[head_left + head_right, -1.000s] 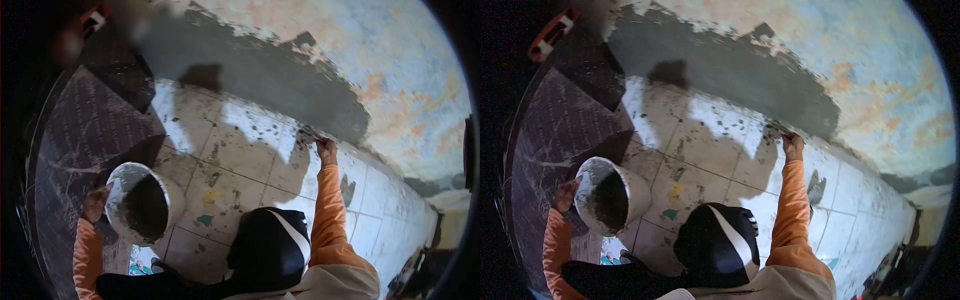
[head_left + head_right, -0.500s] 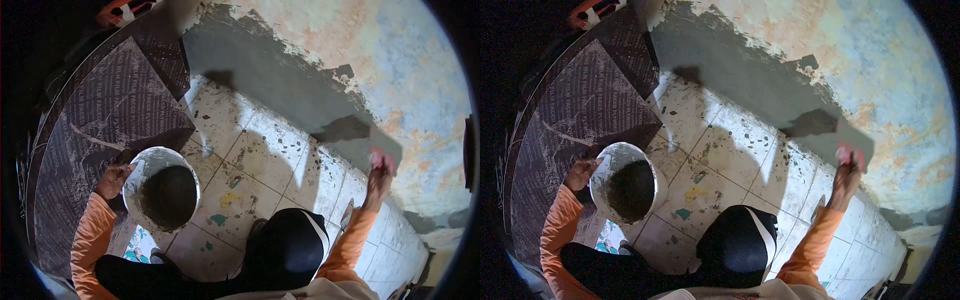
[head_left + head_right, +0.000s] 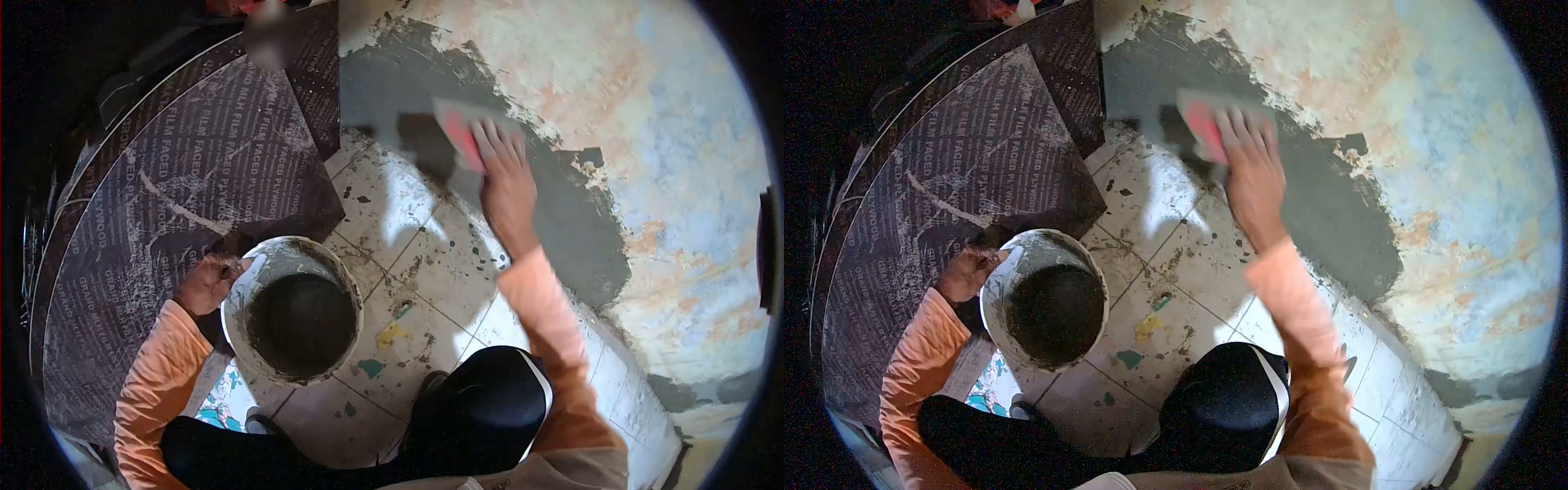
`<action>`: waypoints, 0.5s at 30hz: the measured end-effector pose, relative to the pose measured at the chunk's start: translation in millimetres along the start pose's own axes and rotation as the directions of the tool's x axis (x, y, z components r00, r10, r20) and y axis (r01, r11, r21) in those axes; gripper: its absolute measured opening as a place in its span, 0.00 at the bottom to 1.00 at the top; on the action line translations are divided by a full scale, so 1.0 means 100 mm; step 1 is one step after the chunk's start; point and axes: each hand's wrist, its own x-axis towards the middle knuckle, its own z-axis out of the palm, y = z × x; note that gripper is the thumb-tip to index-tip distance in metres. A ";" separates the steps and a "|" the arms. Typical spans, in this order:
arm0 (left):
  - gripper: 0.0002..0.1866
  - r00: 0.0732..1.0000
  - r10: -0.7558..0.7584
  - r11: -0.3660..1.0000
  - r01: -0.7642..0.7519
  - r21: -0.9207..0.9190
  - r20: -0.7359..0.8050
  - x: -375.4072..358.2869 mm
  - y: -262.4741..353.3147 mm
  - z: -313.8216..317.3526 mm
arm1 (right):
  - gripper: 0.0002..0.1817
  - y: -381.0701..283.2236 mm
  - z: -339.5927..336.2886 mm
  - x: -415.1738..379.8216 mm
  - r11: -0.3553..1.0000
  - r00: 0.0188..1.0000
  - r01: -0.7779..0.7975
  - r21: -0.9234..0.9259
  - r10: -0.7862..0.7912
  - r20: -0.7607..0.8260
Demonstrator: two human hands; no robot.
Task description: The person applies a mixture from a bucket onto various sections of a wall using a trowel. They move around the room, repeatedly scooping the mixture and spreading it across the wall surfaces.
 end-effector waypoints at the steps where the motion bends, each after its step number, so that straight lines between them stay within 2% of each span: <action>1: 0.19 1.000 -0.011 1.000 0.011 0.022 -0.020 -0.02 0.20 0.00 | 0.31 0.01 0.17 0.40 0.961 0.978 0.200 -0.190 -0.208 -0.021; 2: 0.19 0.999 -0.012 1.000 0.012 0.013 -0.030 -0.01 0.22 0.04 | 0.30 0.03 0.43 0.76 0.912 0.953 0.291 -0.289 -0.303 0.004; 4: 0.15 0.987 0.038 0.993 -0.019 0.120 -0.156 -0.03 0.21 0.07 | 0.29 0.11 1.06 1.40 0.788 0.889 0.431 -0.439 -0.455 0.055; 5: 0.18 0.991 0.007 0.989 0.013 0.146 -0.133 -0.02 0.26 0.04 | 0.30 0.13 1.34 1.68 0.726 0.856 0.478 -0.495 -0.510 0.080; 6: 0.18 0.990 -0.006 0.990 0.026 0.141 -0.142 -0.03 0.28 0.03 | 0.30 0.10 1.55 1.95 0.726 0.851 0.488 -0.485 -0.520 0.078; 8: 0.21 0.986 -0.073 0.969 0.106 0.222 -0.148 -0.05 0.28 0.05 | 0.29 -0.01 1.93 2.34 0.527 0.804 0.530 -0.665 -0.561 0.196; 9: 0.24 0.979 -0.061 0.983 0.093 0.158 -0.196 -0.06 0.24 0.11 | 0.29 -0.08 2.08 2.44 0.533 0.806 0.530 -0.660 -0.559 0.195; 11: 0.22 0.977 -0.080 0.980 0.113 0.166 -0.196 -0.08 0.44 0.07 | 0.28 -0.17 2.27 2.57 0.452 0.782 0.587 -0.672 -0.531 0.326; 12: 0.21 0.976 -0.099 0.977 0.132 0.166 -0.194 -0.08 0.51 0.05 | 0.28 -0.15 2.32 2.51 0.460 0.791 0.581 -0.672 -0.513 0.332; 13: 0.19 0.980 -0.100 0.990 0.115 0.080 -0.173 -0.07 0.47 0.05 | 0.27 -0.15 2.34 2.41 0.441 0.807 0.577 -0.688 -0.437 0.397; 14: 0.19 0.983 -0.095 0.990 0.109 0.085 -0.156 -0.04 0.46 0.03 | 0.27 -0.12 2.34 2.29 0.418 0.817 0.574 -0.704 -0.353 0.457; 15: 0.18 0.983 -0.139 0.988 0.145 0.043 -0.121 -0.04 0.49 -0.01 | 0.28 0.02 2.26 2.10 0.421 0.795 0.601 -0.679 -0.398 0.457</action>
